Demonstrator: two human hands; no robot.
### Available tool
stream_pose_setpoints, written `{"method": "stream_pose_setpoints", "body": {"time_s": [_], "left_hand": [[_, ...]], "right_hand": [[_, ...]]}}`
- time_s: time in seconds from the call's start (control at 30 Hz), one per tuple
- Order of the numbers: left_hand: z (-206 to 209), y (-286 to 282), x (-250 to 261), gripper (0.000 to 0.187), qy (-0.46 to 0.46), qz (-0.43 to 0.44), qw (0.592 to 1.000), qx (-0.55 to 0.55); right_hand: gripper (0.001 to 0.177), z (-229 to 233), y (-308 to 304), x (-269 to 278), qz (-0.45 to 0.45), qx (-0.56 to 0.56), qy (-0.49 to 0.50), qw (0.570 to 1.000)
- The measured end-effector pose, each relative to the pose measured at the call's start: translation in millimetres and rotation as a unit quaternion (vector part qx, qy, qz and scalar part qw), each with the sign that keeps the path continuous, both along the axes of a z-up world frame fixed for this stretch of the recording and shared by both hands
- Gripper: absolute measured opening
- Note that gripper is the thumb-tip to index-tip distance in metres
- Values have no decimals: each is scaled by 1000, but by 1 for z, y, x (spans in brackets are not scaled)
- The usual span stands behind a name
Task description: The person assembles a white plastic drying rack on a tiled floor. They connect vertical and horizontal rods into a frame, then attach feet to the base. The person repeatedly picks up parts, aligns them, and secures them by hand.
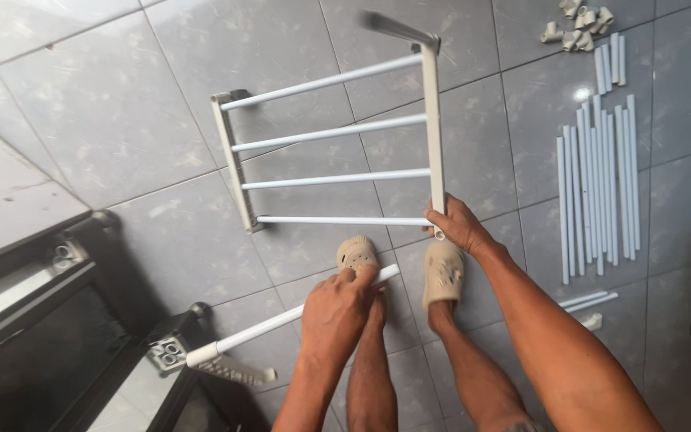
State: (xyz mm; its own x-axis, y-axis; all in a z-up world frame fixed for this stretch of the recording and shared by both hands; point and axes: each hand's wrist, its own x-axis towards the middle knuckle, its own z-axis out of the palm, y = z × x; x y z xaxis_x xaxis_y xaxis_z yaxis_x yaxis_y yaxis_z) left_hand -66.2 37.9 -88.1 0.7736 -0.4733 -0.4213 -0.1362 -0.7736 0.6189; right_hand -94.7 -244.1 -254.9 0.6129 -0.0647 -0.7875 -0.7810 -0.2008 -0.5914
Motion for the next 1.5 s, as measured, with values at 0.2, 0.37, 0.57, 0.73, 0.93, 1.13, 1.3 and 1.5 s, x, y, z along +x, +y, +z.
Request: {"method": "stream_pose_setpoints", "body": {"time_s": [0.2,0.37,0.57,0.73,0.93,1.13,1.3,1.5], "left_hand": [[-49,-34,-2,14,-16,-36,999,-6],[-81,-73,-15,19,-8,-124,992,12],[-110,-102,-46,43,-7,-218,976,15],[-106,-121,-61,34,33,-277,960,0],[-86,-137,-92,29,53,-362,930,36],[-54,-173,-149,31,39,-424,905,8],[-12,-158,-160,63,-493,-682,393,370],[66,-140,-59,55,21,-125,989,-79]], "right_hand": [[22,-110,-23,-34,-12,-91,36,995],[38,-174,-40,-44,-42,-117,46,991],[43,-221,-49,-59,-34,-117,117,986],[49,-237,-57,-64,3,-72,152,986],[61,-131,-55,-49,26,25,21,999],[57,82,-2,-47,226,239,104,938],[44,155,-7,-42,119,278,66,951],[42,198,-92,-70,101,186,25,977]]}}
